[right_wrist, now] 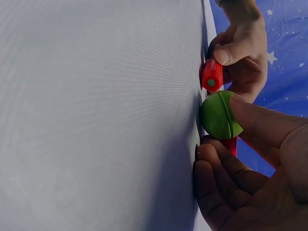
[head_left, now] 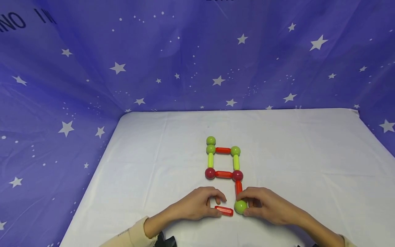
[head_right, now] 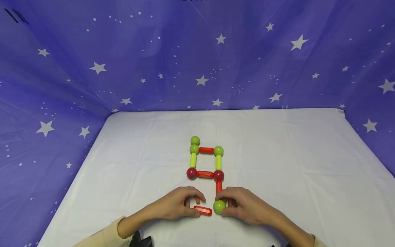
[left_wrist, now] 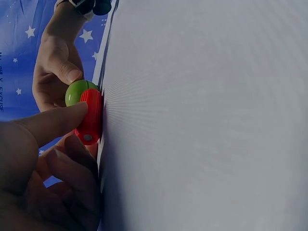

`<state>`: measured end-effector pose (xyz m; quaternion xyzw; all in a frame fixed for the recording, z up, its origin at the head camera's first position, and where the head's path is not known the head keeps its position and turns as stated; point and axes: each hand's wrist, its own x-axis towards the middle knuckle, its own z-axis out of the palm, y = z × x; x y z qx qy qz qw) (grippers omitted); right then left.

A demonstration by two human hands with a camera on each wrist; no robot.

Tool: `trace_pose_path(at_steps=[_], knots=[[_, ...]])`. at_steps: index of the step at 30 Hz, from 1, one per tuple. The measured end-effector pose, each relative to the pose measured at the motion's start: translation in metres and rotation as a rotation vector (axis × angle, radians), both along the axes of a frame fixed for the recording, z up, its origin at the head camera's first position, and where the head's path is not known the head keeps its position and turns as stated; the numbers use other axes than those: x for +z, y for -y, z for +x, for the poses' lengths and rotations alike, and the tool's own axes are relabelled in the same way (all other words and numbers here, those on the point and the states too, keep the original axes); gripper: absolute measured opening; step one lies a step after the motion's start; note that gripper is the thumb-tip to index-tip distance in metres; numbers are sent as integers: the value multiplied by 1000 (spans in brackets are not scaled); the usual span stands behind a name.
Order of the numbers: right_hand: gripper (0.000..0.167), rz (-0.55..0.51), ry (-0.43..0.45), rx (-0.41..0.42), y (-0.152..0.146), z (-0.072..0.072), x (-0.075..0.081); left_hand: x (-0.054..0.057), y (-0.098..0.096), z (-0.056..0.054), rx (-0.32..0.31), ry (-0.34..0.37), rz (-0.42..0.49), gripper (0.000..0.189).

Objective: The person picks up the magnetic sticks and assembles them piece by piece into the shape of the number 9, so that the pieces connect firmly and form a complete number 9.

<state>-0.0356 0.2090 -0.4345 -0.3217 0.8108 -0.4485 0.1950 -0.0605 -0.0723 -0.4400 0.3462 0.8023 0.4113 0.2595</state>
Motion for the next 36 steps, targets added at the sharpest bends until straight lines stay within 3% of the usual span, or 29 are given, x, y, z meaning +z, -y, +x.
trace_pose_path(at_steps=[10,21,28,36], knots=[[28,-8,3,-6,0,1,0,-1,0,-2,-1,21,-20,22],[27,3,16,-6,0,0,2,-4,3,-3,25,59,9,13],[27,13,32,-8,0,1,2,-4,4,-3,45,122,40,9],[27,21,29,-14,0,1,2,-6,6,-4,51,125,47,8]])
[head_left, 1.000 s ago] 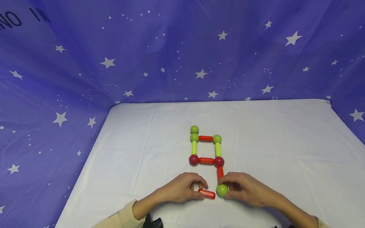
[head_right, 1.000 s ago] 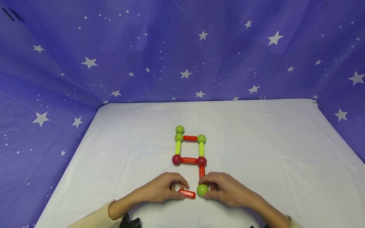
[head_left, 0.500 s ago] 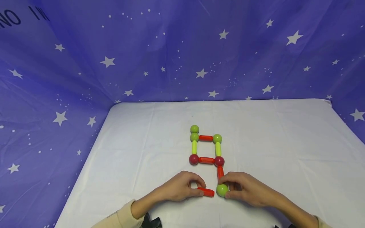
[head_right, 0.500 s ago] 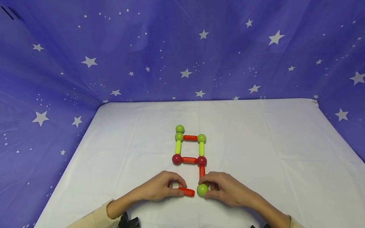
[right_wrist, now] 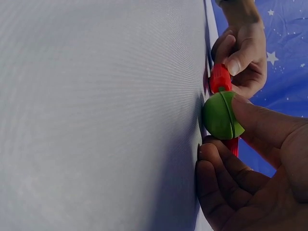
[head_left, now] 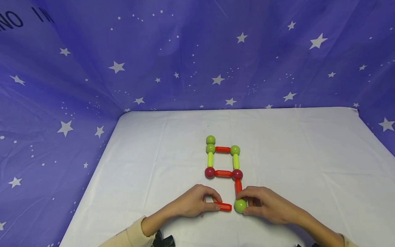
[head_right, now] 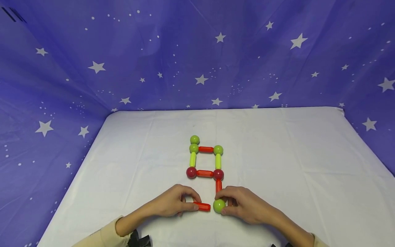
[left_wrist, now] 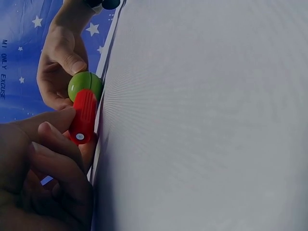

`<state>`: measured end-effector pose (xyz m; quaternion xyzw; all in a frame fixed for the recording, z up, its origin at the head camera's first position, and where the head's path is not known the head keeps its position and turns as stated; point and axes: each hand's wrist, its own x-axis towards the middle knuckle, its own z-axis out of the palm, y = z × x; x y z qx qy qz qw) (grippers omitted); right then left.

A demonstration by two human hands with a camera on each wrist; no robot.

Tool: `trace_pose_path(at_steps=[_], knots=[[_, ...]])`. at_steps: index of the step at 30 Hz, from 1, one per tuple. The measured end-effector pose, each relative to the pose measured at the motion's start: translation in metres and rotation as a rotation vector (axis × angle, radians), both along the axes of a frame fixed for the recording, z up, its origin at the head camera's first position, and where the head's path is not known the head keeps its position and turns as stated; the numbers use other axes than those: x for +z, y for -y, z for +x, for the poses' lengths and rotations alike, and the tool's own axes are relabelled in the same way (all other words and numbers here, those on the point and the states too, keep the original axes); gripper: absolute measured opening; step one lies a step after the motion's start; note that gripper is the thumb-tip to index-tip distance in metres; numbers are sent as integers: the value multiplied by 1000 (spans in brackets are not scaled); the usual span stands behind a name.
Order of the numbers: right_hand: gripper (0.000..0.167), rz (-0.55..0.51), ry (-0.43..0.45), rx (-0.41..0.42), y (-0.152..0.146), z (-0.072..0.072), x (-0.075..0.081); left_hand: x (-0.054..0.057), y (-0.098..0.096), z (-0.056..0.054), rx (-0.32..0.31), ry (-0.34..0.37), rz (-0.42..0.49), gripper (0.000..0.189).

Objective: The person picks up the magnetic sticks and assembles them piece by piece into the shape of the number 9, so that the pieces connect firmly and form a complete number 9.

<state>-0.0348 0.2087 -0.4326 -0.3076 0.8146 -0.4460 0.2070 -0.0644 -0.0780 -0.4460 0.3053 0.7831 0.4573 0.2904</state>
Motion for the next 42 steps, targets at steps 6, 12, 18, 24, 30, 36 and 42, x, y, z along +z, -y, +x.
trace_pose_path(at_steps=[6,12,18,24,30,36,42], knots=[[28,-2,5,0,0,0,-1,-2,1,0,9,4,8,7],[28,-11,-7,-1,0,0,-2,-2,0,0,7,9,21,9],[28,-9,-11,-2,0,0,-1,-1,-4,0,13,30,31,12],[28,-1,-2,-5,0,0,-1,0,-5,0,16,36,31,11],[28,-7,-10,-4,-1,0,-2,0,-5,0,18,59,38,11],[27,-18,-26,5,-1,-1,-3,-2,-5,0,30,90,55,11],[28,-7,6,3,0,-1,-2,-2,-5,-1,32,117,66,11]])
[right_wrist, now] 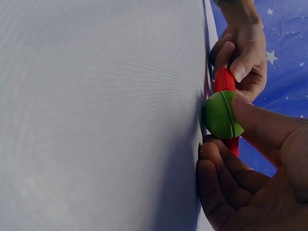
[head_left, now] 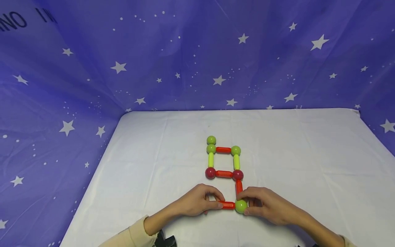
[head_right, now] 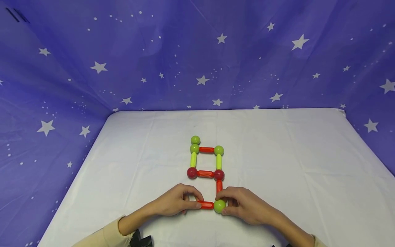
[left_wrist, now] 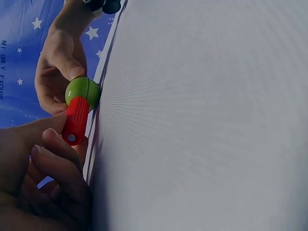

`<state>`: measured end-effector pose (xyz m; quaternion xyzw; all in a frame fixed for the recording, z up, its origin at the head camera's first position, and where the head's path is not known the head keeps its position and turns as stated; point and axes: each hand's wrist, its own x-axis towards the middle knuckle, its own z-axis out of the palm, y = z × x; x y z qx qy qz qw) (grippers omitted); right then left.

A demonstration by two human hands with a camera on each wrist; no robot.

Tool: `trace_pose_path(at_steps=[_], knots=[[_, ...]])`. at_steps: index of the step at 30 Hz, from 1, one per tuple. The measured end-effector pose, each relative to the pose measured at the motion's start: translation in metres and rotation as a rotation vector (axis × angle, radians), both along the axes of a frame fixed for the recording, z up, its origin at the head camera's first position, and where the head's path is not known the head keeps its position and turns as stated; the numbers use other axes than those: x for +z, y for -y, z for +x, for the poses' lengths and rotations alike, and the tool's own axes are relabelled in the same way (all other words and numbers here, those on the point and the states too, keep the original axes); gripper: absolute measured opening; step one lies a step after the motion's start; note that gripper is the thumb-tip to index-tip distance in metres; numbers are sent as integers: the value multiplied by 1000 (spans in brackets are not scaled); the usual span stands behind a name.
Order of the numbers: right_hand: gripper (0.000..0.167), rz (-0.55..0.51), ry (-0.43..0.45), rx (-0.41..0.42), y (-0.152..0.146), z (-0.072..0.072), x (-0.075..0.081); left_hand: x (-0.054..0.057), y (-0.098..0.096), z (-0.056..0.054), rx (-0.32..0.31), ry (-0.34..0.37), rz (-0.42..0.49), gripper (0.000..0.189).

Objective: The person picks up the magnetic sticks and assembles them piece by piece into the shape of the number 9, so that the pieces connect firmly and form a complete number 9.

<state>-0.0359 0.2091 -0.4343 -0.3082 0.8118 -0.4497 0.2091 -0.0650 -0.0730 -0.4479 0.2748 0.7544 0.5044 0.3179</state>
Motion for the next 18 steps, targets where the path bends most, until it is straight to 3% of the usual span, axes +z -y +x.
trace_pose_path(at_steps=[18], knots=[[28,2,-15,-7,0,2,-1,2,1,0,21,47,3,12]])
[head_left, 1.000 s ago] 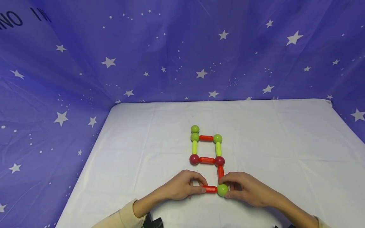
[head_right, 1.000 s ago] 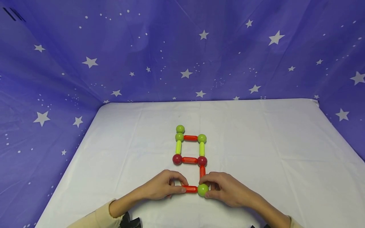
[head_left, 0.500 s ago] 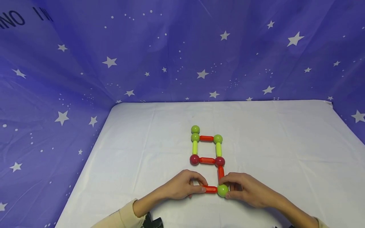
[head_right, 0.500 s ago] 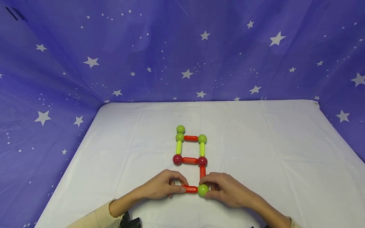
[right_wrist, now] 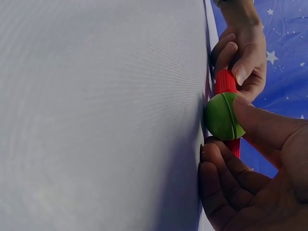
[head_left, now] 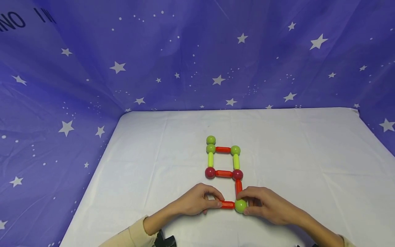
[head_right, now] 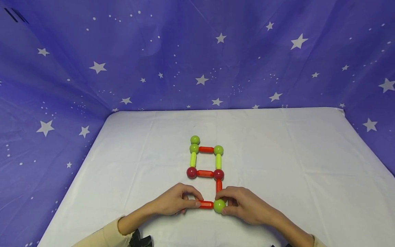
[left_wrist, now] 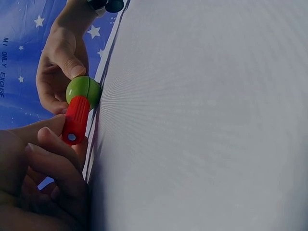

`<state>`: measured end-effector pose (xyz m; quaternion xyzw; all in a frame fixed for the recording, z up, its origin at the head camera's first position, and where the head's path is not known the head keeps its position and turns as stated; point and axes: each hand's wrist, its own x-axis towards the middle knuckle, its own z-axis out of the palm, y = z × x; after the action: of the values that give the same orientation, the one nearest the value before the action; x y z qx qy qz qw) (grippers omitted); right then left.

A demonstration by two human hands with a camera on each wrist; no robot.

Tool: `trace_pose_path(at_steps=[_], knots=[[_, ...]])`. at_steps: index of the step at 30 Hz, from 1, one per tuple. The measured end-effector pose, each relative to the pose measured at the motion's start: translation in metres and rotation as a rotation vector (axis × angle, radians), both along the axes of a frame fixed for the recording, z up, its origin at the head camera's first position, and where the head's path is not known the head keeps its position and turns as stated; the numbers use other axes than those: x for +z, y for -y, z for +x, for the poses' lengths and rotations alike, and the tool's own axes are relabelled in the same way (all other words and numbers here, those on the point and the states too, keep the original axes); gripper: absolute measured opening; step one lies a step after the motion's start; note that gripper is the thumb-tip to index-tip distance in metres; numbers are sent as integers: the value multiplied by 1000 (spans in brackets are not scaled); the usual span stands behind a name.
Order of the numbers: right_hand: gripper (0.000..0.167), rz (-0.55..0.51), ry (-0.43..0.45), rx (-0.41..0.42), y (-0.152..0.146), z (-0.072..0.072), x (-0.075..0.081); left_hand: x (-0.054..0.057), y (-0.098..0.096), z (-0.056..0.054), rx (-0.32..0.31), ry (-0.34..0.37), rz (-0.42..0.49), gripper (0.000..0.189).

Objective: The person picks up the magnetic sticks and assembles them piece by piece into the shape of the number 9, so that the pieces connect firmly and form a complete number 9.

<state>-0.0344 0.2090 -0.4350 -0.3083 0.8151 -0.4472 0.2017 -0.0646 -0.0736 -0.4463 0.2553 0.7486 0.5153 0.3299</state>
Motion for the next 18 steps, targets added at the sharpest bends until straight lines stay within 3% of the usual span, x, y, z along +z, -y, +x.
trace_pose_path(at_steps=[11,18], knots=[[27,-9,-11,-7,1,0,1,0,0,-1,5,21,0,12],[27,-8,3,-15,1,1,2,6,3,-7,41,-19,-20,13]])
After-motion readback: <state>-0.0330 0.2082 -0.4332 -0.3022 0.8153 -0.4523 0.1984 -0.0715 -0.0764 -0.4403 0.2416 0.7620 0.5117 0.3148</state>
